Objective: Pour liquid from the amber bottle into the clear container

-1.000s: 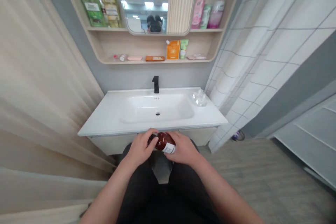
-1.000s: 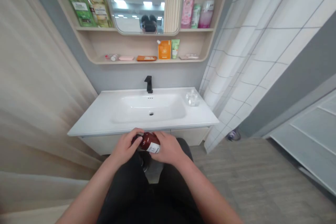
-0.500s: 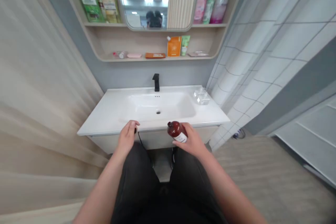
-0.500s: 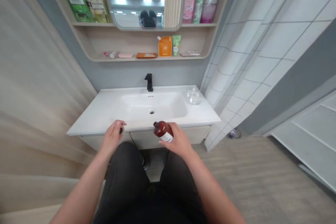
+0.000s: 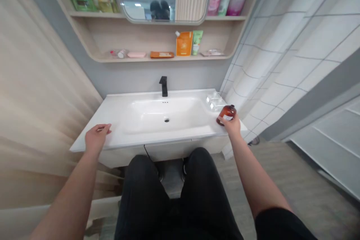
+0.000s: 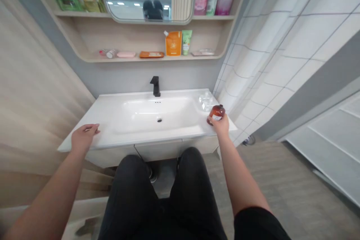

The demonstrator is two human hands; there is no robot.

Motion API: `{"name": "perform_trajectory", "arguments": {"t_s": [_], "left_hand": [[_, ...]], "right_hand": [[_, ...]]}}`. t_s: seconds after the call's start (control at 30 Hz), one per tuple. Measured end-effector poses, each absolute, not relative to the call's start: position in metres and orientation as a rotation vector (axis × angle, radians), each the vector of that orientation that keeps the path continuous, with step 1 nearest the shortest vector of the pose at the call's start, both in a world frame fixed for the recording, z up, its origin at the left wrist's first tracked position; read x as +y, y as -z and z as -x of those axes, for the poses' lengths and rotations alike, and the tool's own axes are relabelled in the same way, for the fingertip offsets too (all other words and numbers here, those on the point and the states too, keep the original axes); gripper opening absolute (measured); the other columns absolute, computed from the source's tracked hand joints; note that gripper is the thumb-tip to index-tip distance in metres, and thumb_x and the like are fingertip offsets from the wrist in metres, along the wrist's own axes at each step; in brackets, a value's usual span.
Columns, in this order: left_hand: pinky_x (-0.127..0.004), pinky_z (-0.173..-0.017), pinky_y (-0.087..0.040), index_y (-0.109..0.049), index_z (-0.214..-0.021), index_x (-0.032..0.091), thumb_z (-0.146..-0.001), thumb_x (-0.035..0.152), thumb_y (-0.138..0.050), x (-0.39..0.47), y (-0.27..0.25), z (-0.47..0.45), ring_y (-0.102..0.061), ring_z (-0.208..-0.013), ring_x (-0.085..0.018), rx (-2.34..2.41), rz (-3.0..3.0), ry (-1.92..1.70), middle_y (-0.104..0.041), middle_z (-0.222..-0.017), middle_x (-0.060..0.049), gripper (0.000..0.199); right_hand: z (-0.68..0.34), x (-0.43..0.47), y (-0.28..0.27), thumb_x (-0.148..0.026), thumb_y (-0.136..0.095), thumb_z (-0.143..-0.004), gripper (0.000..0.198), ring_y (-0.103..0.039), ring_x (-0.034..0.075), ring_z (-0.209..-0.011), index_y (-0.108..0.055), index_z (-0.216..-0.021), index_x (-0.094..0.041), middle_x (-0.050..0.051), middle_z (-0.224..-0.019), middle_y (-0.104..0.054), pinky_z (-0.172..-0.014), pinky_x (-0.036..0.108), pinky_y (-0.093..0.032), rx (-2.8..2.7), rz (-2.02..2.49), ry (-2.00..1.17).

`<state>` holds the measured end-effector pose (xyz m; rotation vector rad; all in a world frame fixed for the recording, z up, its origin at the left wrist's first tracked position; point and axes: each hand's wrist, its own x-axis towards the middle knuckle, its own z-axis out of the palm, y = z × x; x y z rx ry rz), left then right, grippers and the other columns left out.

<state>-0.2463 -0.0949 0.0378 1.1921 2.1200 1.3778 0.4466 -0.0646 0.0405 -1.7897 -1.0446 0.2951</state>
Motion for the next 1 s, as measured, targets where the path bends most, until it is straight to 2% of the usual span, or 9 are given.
{"name": "perform_trajectory", "arguments": {"t_s": [0.17, 0.3, 0.33, 0.4, 0.5, 0.57, 0.67, 0.87, 1.0], "left_hand": [[-0.041, -0.103, -0.056, -0.078, -0.105, 0.019, -0.085, 0.048, -0.081, -0.075, -0.030, 0.266, -0.075, -0.104, -0.028, 2.336, -1.461, -1.098, -0.083, -0.102, -0.006, 0.035], [-0.040, -0.099, -0.054, -0.077, -0.113, 0.021, -0.093, 0.053, -0.073, -0.071, -0.017, 0.266, -0.072, -0.103, -0.028, 2.502, -1.667, -0.821, -0.082, -0.105, -0.004, 0.038], [-0.039, -0.097, -0.054, -0.077, -0.115, 0.022, -0.097, 0.054, -0.069, -0.071, -0.014, 0.264, -0.071, -0.101, -0.028, 2.538, -1.732, -0.760, -0.081, -0.103, -0.004, 0.038], [-0.038, -0.093, -0.053, -0.077, -0.119, 0.021, -0.104, 0.055, -0.058, -0.073, -0.011, 0.261, -0.070, -0.099, -0.029, 2.593, -1.857, -0.653, -0.079, -0.102, -0.007, 0.042], [-0.041, -0.095, -0.053, -0.078, -0.125, 0.017, -0.109, 0.048, -0.044, -0.076, -0.010, 0.255, -0.070, -0.103, -0.032, 2.606, -1.990, -0.596, -0.079, -0.107, -0.012, 0.049], [-0.042, -0.099, -0.053, -0.076, -0.131, 0.014, -0.109, 0.046, -0.043, -0.077, -0.012, 0.252, -0.070, -0.110, -0.034, 2.582, -2.032, -0.660, -0.077, -0.118, -0.016, 0.051], [-0.044, -0.102, -0.054, -0.070, -0.143, 0.013, -0.108, 0.050, -0.047, -0.078, -0.014, 0.250, -0.069, -0.116, -0.035, 2.566, -1.997, -0.799, -0.073, -0.131, -0.020, 0.056], [-0.048, -0.107, -0.053, -0.069, -0.142, 0.011, -0.108, 0.053, -0.046, -0.080, -0.017, 0.247, -0.067, -0.120, -0.038, 2.569, -1.896, -0.879, -0.071, -0.131, -0.023, 0.059], [-0.047, -0.109, -0.051, -0.069, -0.141, 0.011, -0.108, 0.053, -0.046, -0.081, -0.019, 0.246, -0.067, -0.120, -0.036, 2.550, -1.854, -0.903, -0.070, -0.132, -0.022, 0.059]], "right_hand": [[-0.457, -0.052, -0.034, -0.050, -0.091, -0.066, 0.076, -0.072, 0.032, -0.113, -0.063, -0.130, -0.018, 0.019, -0.131, -0.074, -0.101, 0.044, -0.056, -1.076, 1.856, -0.270], [-0.468, -0.056, -0.036, -0.058, -0.087, -0.070, 0.100, -0.070, 0.033, -0.123, -0.049, -0.152, -0.017, 0.021, -0.144, -0.067, -0.103, 0.045, -0.057, -1.069, 1.757, -0.272], [-0.474, -0.056, -0.043, -0.062, -0.083, -0.074, 0.101, -0.069, 0.034, -0.127, -0.045, -0.157, -0.017, 0.022, -0.148, -0.065, -0.105, 0.047, -0.057, -1.064, 1.732, -0.227], [-0.484, -0.050, -0.067, -0.067, -0.069, -0.087, 0.091, -0.066, 0.034, -0.133, -0.044, -0.161, -0.019, 0.021, -0.150, -0.064, -0.108, 0.049, -0.056, -1.099, 1.717, -0.090], [-0.488, -0.024, -0.122, -0.063, -0.065, -0.094, 0.068, -0.069, 0.035, -0.126, -0.063, -0.149, -0.022, 0.017, -0.137, -0.073, -0.110, 0.051, -0.054, -1.409, 1.833, 0.057], [-0.480, 0.005, -0.159, -0.058, -0.067, -0.094, 0.059, -0.073, 0.034, -0.117, -0.071, -0.142, -0.024, 0.016, -0.128, -0.078, -0.104, 0.048, -0.056, -1.658, 2.002, 0.077], [-0.458, 0.051, -0.196, -0.054, -0.074, -0.090, 0.051, -0.073, 0.037, -0.115, -0.081, -0.129, -0.022, 0.017, -0.123, -0.080, -0.099, 0.046, -0.058, -1.970, 2.338, 0.096], [-0.429, 0.096, -0.201, -0.057, -0.081, -0.085, 0.043, -0.077, 0.034, -0.093, -0.086, -0.096, -0.016, 0.017, -0.091, -0.082, -0.085, 0.041, -0.061, -2.161, 2.642, -0.265], [-0.429, 0.086, -0.185, -0.052, -0.079, -0.088, 0.040, -0.076, 0.032, -0.093, -0.084, -0.093, -0.012, 0.018, -0.088, -0.080, -0.086, 0.042, -0.060, -2.074, 2.443, -0.096]]}}
